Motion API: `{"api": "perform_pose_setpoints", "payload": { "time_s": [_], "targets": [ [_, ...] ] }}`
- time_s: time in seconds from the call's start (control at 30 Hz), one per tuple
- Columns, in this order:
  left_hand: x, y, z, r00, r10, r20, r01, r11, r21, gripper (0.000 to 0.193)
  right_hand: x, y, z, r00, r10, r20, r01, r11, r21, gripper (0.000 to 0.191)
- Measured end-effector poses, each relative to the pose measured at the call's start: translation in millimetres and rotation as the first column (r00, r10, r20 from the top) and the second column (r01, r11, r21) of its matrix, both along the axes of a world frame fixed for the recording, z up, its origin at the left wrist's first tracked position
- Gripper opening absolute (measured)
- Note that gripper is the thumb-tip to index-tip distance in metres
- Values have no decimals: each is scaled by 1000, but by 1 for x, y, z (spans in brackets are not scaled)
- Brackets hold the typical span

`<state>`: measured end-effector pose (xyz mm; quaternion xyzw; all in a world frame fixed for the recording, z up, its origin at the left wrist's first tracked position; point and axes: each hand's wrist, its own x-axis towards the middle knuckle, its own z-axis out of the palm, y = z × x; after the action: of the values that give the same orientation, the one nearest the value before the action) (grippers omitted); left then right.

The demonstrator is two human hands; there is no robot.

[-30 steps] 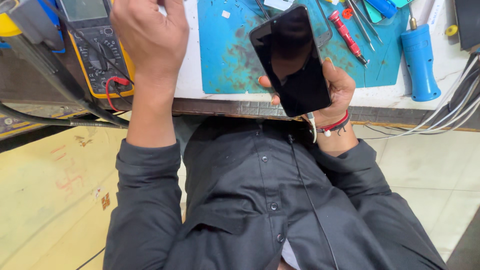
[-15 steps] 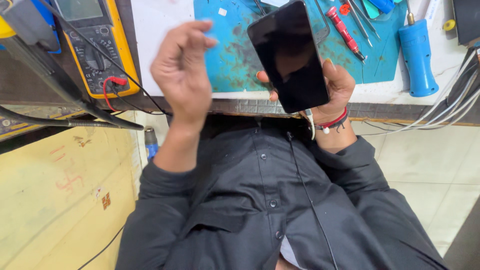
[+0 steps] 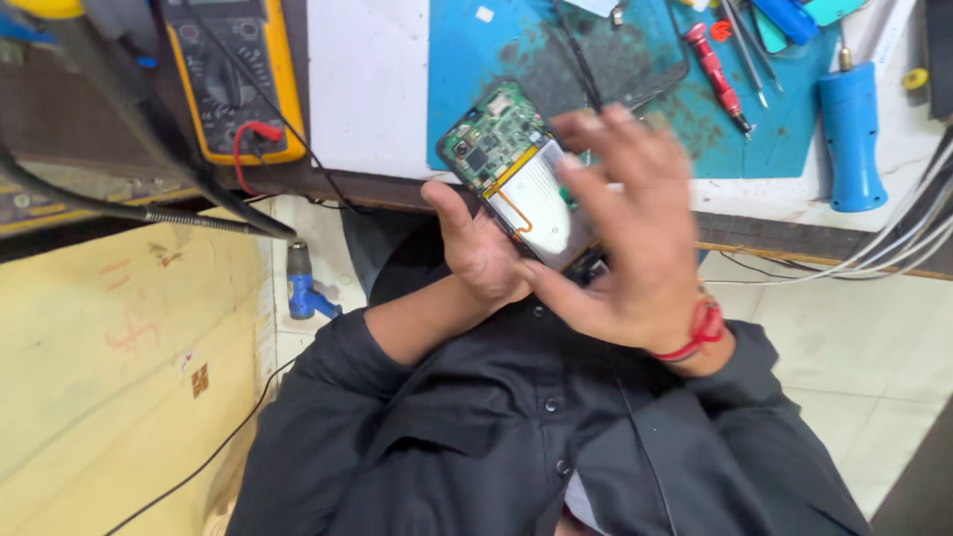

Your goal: The person uses a red-handled screwdriver to remove screws from the back of a disassembled smartphone. They then lift the back cover, inspect the internal components, and connect a charging cable to the phone. The screen lights up, indicating the device is receiving power.

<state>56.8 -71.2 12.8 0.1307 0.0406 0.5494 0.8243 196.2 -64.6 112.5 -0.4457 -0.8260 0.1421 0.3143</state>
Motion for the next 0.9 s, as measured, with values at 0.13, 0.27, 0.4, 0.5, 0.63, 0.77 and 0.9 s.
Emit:
{"api": "perform_pose_setpoints", "payload": {
  "time_s": [0.13, 0.27, 0.4, 0.5, 0.63, 0.77, 0.9],
  "targets": [
    [-4, -11, -12, 995, -69, 70, 69, 998, -1, 121, 17, 3, 0, 993, -71, -99, 65, 996, -64, 35],
    [-2, -21, -29, 994, -103, -26, 102, 993, -52, 124, 30, 13, -5, 999, 27, -28, -29, 994, -103, 16],
    [0, -28, -39, 986, -165, 33, 168, 981, -100, 122, 39, 26, 3, 988, 122, 95, -114, 990, -79, 16],
    [0, -30, -39, 979, -200, -47, 198, 979, -47, 125, 42, 33, 14, 969, 181, 169, -160, 979, -130, 15],
    [2, -27, -34, 967, -231, -112, 222, 971, -89, 128, 45, 42, 28, 928, 255, 273, -221, 964, -149, 16],
    [3, -24, -31, 960, -265, -92, 267, 964, 7, 125, 51, 57, 35, 920, 342, 194, -272, 909, -315, 12],
    [7, -19, -31, 959, -271, -89, 275, 960, 43, 122, 54, 70, 31, 903, 369, 217, -260, 876, -406, 12]
  ]
}}
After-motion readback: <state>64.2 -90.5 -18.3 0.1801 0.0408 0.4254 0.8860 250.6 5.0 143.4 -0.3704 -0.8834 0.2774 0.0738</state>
